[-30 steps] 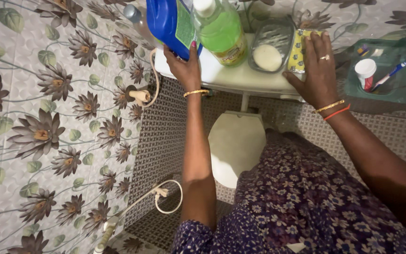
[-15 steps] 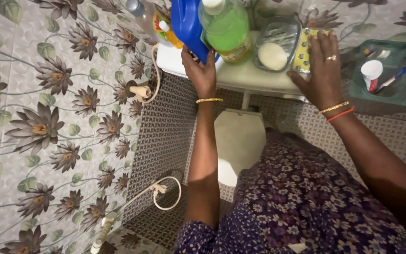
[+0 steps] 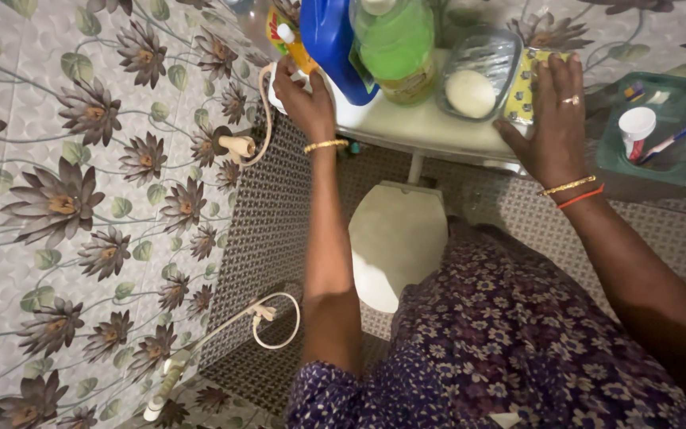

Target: The person picks up and rearranges several cleaning liquid bottles on a toilet tank, then handles a container of powder and a sponge to prepare for cleaning the surface.

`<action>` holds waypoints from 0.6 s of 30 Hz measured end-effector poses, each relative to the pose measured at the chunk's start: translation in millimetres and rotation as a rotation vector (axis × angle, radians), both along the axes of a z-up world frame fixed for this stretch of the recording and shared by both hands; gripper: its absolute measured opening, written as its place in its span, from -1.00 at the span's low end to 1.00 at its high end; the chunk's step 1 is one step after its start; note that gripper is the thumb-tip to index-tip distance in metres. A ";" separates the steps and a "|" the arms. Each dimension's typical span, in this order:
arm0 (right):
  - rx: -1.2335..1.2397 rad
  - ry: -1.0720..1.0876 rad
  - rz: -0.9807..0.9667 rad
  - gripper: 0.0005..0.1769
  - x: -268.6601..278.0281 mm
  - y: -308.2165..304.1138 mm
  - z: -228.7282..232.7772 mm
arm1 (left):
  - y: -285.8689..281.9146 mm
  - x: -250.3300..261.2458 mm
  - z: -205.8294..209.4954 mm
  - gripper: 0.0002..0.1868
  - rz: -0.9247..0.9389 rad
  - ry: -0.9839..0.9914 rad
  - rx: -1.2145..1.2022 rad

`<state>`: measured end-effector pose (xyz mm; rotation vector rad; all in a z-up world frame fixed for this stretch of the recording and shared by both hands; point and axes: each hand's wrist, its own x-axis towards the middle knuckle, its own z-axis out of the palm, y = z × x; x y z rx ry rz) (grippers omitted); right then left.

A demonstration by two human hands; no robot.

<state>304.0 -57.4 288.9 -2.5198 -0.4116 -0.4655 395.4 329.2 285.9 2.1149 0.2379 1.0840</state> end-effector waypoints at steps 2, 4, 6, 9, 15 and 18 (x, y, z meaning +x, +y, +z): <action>0.005 0.001 0.001 0.05 0.0 -0.3 -0.3 | 3.6 7.5 -0.3 -0.52 0.038 0.048 -0.017; -0.007 -0.014 0.001 0.05 -0.5 -0.4 -0.7 | 5.0 14.0 0.9 -0.57 0.071 0.097 -0.033; -0.003 -0.004 -0.004 0.05 -0.9 -0.5 -0.9 | 5.7 17.6 1.1 -0.60 0.127 0.037 0.081; 0.003 0.005 -0.007 0.05 -0.4 0.3 -0.5 | 5.0 19.7 -0.7 -0.71 0.184 0.206 0.018; 0.006 0.001 -0.008 0.05 -1.1 0.1 -1.8 | 6.8 21.8 -13.2 -0.70 -0.011 -0.036 0.055; -0.004 0.007 -0.013 0.05 -1.6 -0.1 -1.3 | -1.0 12.2 -11.9 -0.70 -0.006 0.173 -0.090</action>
